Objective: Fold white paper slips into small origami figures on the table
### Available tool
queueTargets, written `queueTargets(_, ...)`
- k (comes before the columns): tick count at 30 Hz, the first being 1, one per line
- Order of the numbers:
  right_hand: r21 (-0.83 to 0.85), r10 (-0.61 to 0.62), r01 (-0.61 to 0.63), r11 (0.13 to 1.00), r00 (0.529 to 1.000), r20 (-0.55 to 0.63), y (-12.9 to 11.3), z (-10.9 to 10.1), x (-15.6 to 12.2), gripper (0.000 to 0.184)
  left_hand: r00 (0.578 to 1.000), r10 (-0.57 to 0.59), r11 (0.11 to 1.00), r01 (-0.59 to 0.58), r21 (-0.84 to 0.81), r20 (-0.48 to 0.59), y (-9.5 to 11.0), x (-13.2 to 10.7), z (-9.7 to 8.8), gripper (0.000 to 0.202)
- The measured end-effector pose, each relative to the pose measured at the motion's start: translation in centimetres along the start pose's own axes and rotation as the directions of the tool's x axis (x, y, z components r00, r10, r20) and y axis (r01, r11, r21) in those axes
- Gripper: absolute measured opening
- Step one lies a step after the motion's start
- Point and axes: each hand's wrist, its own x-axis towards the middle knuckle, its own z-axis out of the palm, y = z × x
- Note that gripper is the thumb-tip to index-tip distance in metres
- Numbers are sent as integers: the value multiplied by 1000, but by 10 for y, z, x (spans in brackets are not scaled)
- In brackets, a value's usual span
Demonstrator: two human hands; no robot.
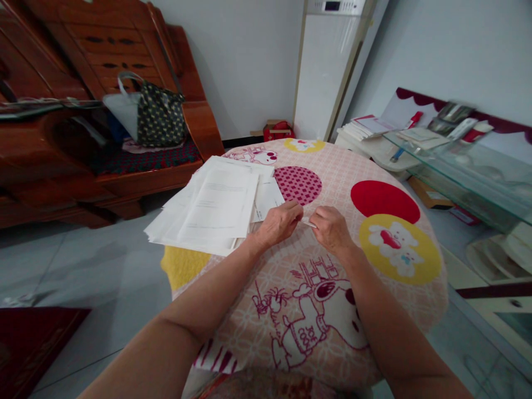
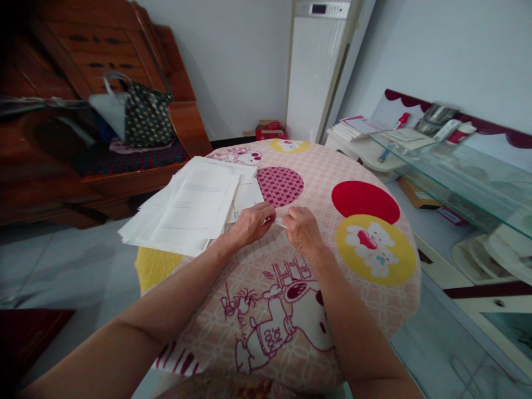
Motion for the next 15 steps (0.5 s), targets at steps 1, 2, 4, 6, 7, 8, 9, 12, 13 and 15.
queueTargets(1,-8,-4,4,1000,999,49,-3,0,0,21,999,3,999,-4,35,43,1,0,0,18)
queueTargets(2,-5,-6,6,1000,995,104,-6,1,-1,21,996,1,998,-7,66,93,3,0,-1,18)
queueTargets(4,28,-14,8,1000,977,212,-10,2,-3,21,978,-15,993,-10,117,209,5,-1,-2,17)
queueTargets(6,76,-31,9,997,957,290,-11,4,-7,19,949,-40,989,-7,150,314,7,-3,-6,18)
queueTargets(7,101,-43,12,995,948,315,-9,4,-9,16,935,-50,988,-5,157,351,8,-4,-7,19)
queueTargets(8,125,-53,12,992,942,332,-7,4,-10,14,925,-57,988,-3,157,376,8,-6,-9,20)
queueTargets(9,149,-63,12,989,937,344,-4,5,-12,11,921,-59,988,0,152,386,8,-7,-10,21)
queueTargets(12,221,-72,-9,975,932,356,4,4,-13,11,930,-31,995,-7,101,367,7,-8,-11,22)
queueTargets(13,244,-70,-21,970,932,357,5,3,-12,13,931,-16,997,-14,80,364,6,-8,-11,21)
queueTargets(15,280,-68,-39,959,929,363,7,2,-10,15,927,4,998,-26,51,374,7,-8,-9,19)
